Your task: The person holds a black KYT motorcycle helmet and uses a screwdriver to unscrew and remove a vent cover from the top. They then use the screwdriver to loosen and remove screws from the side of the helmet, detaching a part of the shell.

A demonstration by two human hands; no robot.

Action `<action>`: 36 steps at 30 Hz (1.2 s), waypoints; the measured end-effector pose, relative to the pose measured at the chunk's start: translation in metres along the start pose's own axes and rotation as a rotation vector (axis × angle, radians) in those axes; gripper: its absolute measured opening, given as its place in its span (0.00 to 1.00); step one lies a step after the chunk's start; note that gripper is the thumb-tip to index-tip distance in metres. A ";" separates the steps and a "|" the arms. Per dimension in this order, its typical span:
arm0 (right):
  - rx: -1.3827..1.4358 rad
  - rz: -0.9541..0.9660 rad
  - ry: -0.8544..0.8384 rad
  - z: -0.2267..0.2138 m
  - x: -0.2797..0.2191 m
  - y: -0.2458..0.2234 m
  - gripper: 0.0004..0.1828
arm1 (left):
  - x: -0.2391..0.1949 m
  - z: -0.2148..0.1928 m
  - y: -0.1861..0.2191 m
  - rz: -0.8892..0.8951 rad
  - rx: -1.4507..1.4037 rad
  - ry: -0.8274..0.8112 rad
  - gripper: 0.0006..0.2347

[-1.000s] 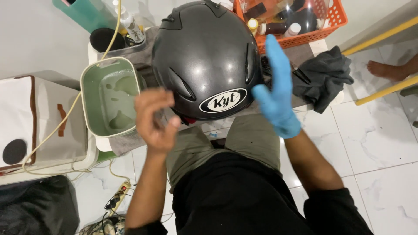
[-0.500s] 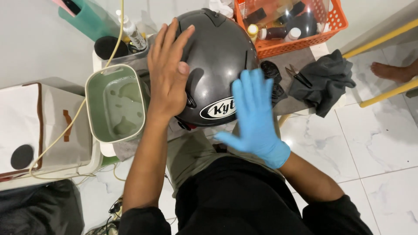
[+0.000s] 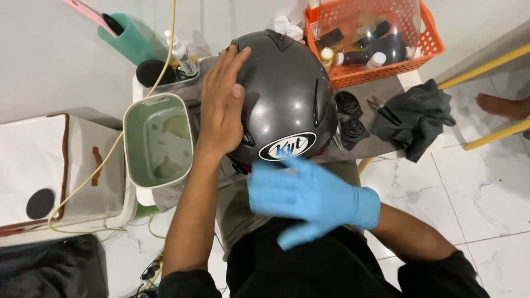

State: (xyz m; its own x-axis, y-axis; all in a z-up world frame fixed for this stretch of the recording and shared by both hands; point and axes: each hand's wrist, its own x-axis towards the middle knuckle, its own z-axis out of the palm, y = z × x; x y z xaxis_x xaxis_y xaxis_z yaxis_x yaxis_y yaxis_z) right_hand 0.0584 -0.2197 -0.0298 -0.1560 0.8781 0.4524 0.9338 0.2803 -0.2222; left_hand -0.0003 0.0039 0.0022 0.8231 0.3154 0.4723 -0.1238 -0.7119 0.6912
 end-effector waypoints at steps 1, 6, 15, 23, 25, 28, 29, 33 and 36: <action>0.274 -0.280 0.017 -0.002 -0.004 0.000 0.35 | 0.001 0.000 -0.001 0.005 0.014 0.002 0.34; 0.092 0.244 0.568 -0.015 -0.021 0.051 0.37 | 0.001 -0.001 -0.004 0.040 0.058 0.035 0.30; -0.099 0.388 0.624 0.023 -0.032 0.058 0.56 | 0.003 0.007 -0.015 0.006 -0.087 0.172 0.30; -0.206 0.352 0.677 0.032 -0.029 0.056 0.53 | -0.002 0.005 -0.033 0.088 -0.050 0.136 0.37; -0.210 0.390 0.529 0.017 -0.029 0.050 0.45 | 0.000 0.000 -0.019 -0.031 0.090 0.050 0.39; -0.132 0.455 0.425 0.003 -0.027 0.055 0.50 | -0.003 0.002 -0.025 -0.071 0.077 0.058 0.38; -0.134 0.467 0.420 -0.008 -0.026 0.057 0.50 | 0.000 0.003 -0.027 -0.074 0.068 0.049 0.38; 0.120 0.462 0.536 -0.026 -0.017 0.071 0.33 | 0.001 0.006 -0.046 -0.099 -0.056 0.078 0.39; 0.158 0.438 0.579 -0.019 -0.010 0.092 0.29 | 0.005 0.000 -0.035 -0.257 -0.340 0.077 0.40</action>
State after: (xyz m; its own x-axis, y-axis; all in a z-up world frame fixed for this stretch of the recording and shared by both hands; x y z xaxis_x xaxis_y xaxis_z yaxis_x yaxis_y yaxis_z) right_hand 0.1515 -0.2102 -0.0385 0.4559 0.5892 0.6671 0.8074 0.0417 -0.5886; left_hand 0.0088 0.0305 -0.0199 0.8087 0.5107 0.2919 -0.1062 -0.3613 0.9264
